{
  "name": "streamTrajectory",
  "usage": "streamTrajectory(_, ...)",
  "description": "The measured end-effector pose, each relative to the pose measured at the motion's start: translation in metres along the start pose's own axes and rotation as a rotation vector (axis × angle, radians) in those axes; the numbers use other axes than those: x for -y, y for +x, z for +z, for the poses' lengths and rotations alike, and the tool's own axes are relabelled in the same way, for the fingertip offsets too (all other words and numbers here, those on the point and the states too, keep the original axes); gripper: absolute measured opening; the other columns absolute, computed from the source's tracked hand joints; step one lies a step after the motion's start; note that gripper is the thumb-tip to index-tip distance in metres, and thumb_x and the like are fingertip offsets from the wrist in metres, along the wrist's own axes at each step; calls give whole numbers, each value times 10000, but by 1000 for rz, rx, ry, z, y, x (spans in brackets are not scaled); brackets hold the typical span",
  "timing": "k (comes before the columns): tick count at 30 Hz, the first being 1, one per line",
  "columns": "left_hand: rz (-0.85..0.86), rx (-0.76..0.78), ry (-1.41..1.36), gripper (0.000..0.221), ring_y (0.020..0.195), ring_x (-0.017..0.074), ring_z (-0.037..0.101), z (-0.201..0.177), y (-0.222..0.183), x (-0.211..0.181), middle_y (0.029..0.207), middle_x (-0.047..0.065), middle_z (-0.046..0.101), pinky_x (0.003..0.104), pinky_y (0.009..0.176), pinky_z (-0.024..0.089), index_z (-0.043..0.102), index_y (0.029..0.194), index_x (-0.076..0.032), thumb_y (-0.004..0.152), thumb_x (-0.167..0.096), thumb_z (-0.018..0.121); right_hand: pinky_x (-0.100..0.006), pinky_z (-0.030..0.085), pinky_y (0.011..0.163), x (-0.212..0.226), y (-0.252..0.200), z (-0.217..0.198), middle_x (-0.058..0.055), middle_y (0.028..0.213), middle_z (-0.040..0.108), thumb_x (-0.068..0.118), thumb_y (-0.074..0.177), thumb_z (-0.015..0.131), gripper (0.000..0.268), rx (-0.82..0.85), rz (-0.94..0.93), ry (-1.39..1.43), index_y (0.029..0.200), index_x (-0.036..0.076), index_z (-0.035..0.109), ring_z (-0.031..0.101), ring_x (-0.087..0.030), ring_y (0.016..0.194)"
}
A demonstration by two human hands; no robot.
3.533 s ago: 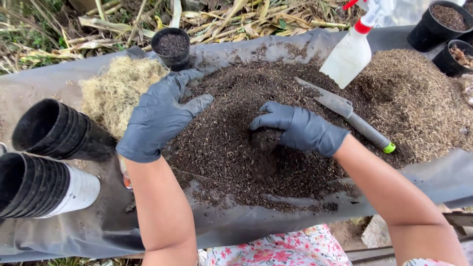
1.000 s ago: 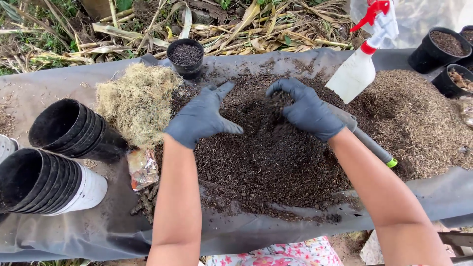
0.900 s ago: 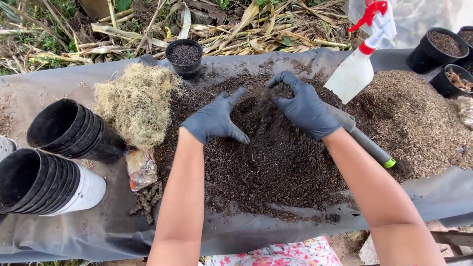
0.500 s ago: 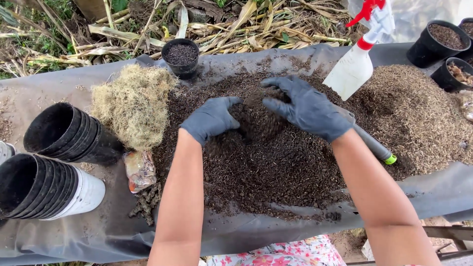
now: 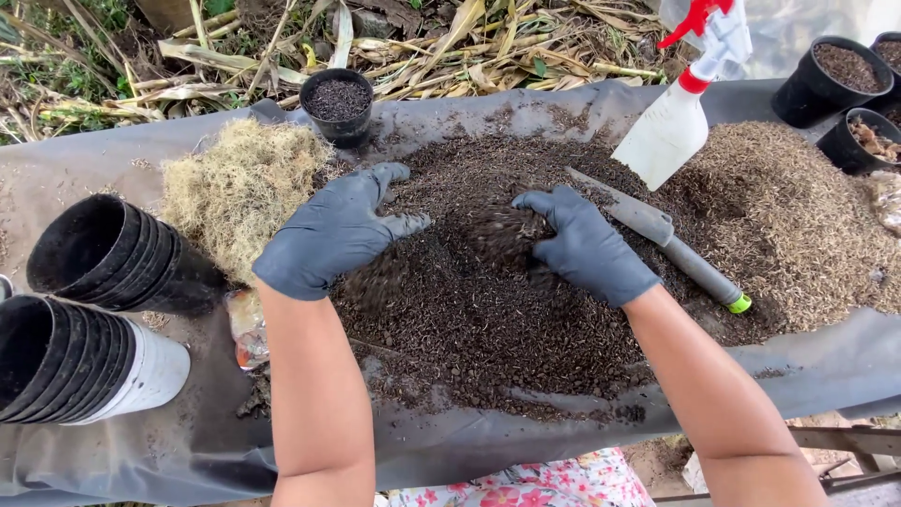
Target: Mixing different types of soil and substrate on a potting table using a hand trowel and gloved hands.
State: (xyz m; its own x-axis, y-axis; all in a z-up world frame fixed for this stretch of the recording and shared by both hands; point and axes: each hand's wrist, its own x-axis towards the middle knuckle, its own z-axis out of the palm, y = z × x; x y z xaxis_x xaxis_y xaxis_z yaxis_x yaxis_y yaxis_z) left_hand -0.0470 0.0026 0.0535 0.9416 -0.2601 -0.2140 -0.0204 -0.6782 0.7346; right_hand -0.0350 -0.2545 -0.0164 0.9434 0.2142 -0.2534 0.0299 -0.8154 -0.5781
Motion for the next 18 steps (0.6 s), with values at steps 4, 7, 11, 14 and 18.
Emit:
streamTrajectory(4, 60, -25, -19, 655, 1230, 438, 618, -9, -17, -24, 1267, 251, 614, 552, 1029, 473, 480, 1518, -80, 939, -324, 669, -468, 598, 891, 11, 5, -14, -210, 1160, 681, -117, 828, 630, 484, 10, -127, 721, 1245, 118, 703, 693, -326, 959)
streamTrajectory(7, 68, -33, -4, 686, 1256, 449, 600, -12, -22, -25, 1295, 262, 611, 562, 1035, 472, 459, 1531, -70, 936, -344, 664, -470, 584, 901, 23, 8, -27, -218, 1144, 691, -49, 848, 658, 423, 17, -187, 707, 1243, 98, 696, 690, -330, 945)
streamTrajectory(11, 27, -29, -54, 730, 1323, 443, 573, -15, -21, -13, 1373, 246, 608, 544, 1071, 463, 443, 1559, -114, 924, -393, 670, -473, 559, 920, 35, 10, -38, -233, 1115, 709, 74, 884, 706, 356, 27, -297, 681, 1239, 61, 682, 685, -336, 919)
streamTrajectory(14, 43, -20, -40, 740, 1338, 472, 550, -14, -16, -3, 1389, 272, 598, 568, 1093, 439, 440, 1558, -93, 919, -385, 674, -270, 596, 394, 25, 14, -33, -234, 1025, 689, -13, 903, 651, 285, 99, -274, 879, 1185, -23, 607, 675, -227, 647)
streamTrajectory(18, 55, -19, -81, 752, 1338, 453, 560, -14, -16, -6, 1407, 260, 594, 541, 1100, 442, 447, 1553, -83, 912, -394, 690, -291, 609, 684, 16, 27, -24, -166, 1036, 709, 53, 934, 696, 263, 2, -337, 737, 1182, -4, 629, 681, -211, 840)
